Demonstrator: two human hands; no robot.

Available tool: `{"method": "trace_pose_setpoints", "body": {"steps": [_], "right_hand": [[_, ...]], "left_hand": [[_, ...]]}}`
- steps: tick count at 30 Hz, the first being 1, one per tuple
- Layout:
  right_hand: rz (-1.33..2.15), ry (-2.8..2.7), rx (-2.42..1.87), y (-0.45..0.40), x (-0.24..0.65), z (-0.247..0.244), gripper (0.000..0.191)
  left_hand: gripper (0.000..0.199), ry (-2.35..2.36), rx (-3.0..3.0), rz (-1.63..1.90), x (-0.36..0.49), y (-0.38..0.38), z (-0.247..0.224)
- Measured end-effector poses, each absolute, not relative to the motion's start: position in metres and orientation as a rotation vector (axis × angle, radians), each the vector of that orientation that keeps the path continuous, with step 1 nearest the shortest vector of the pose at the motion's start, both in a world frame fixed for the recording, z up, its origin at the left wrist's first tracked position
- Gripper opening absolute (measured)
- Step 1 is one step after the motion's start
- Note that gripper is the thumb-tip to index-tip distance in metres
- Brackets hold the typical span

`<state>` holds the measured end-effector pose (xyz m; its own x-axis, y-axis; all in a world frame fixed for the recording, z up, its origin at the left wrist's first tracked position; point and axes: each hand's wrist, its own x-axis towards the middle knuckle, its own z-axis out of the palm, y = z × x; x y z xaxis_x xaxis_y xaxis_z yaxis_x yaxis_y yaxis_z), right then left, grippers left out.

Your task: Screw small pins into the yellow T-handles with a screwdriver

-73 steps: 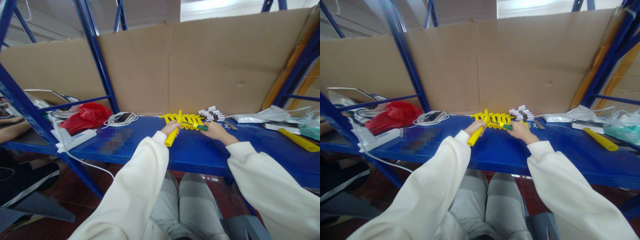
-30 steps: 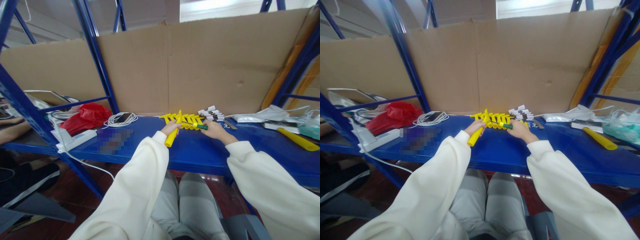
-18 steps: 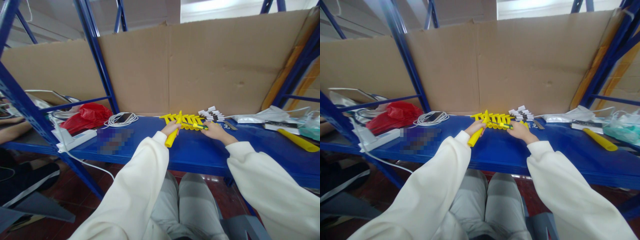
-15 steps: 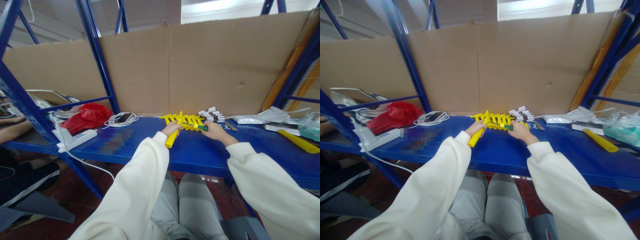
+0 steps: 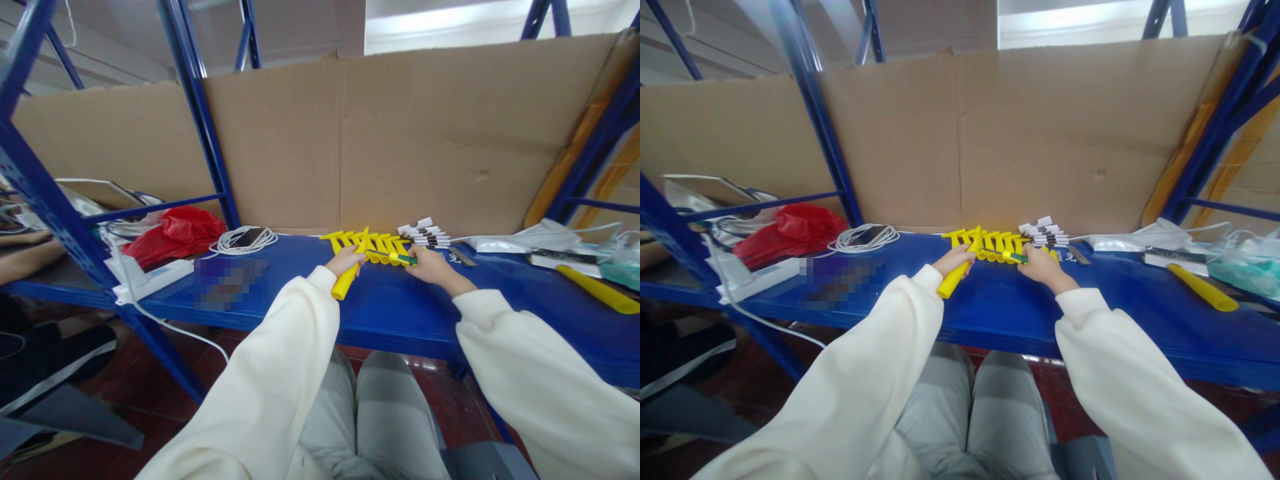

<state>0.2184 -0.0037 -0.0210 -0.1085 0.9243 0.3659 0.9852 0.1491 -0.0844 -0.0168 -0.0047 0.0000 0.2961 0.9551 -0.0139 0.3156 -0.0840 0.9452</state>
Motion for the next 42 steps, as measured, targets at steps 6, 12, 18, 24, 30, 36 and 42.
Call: {"method": "trace_pose_setpoints", "body": {"steps": [6, 12, 18, 24, 30, 36, 42], "right_hand": [[-0.255, -2.127, -1.791, -0.0041, 0.2207, -0.0227, 0.02], [-0.261, -2.117, -1.783, -0.002, 0.2223, -0.0232, 0.017], [-0.258, -2.105, -1.81, -0.0026, 0.2211, -0.0237, 0.027], [-0.237, -2.134, -1.784, -0.0025, 0.2216, -0.0222, 0.017], [-0.232, -2.122, -1.812, -0.0008, 0.2227, -0.0248, 0.025], [-0.196, -2.103, -1.83, -0.0049, 0.217, -0.0203, 0.021], [-0.207, -2.098, -1.806, -0.0043, 0.2186, -0.0215, 0.027]], "left_hand": [[0.013, 1.187, 1.613, 0.836, -0.017, -0.0058, 0.0019], [0.014, 1.193, 1.617, 0.832, -0.0164, -0.0057, 0.0021], [0.013, 1.17, 1.602, 0.841, -0.0163, -0.0028, -0.0007], [0.014, 1.2, 1.608, 0.824, -0.0169, -0.0031, 0.0014], [0.013, 1.209, 1.625, 0.809, -0.0162, -0.0063, 0.0034], [0.013, 1.216, 1.611, 0.831, -0.0163, -0.008, 0.0047], [0.016, 1.214, 1.61, 0.81, -0.0167, -0.0083, 0.0049]]}}
